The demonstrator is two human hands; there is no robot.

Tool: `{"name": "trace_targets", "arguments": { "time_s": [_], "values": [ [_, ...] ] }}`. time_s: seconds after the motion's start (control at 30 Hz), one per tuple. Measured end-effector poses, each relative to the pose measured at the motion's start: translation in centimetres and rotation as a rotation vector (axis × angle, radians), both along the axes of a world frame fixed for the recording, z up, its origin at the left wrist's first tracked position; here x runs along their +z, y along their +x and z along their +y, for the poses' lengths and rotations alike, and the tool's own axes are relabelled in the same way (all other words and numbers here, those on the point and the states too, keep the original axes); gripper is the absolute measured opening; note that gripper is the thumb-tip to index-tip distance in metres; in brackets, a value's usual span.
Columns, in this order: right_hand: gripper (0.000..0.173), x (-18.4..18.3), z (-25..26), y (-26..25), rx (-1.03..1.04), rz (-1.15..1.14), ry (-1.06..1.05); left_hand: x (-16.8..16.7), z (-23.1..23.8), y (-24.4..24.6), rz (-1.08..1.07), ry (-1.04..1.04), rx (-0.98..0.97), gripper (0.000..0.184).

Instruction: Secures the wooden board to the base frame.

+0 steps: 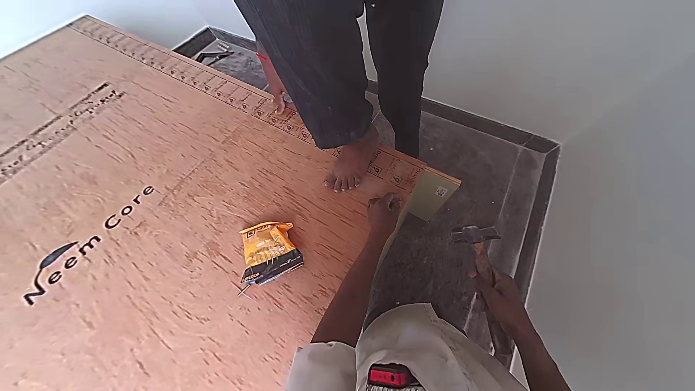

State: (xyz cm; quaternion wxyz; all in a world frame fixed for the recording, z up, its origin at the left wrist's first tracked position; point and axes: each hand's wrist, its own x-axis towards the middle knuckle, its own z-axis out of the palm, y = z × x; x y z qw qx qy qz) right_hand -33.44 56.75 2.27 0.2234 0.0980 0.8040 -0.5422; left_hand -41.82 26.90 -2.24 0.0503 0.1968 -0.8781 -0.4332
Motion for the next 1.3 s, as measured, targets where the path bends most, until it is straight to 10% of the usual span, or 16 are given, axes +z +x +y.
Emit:
{"name": "trace_targets", "arguments": {
  "time_s": [0.23,0.87,1.3],
  "values": [
    [0.028,4.2,-3.6,-3.1,0.118,0.213,-0.059,0.1,0.0,0.0,0.024,-0.01,-0.008,0.02],
    [0.025,-3.0,1.6,4.1,-0.035,-0.145,-0.052,0.1,-0.6,-2.4,-0.097,0.082,0.023,0.017],
    [0.04,1.1,-0.5,-1.5,0.071,0.101,-0.028,0.7,-0.4,-2.3,-0.102,-0.016,-0.025,0.02]
  ]
}}
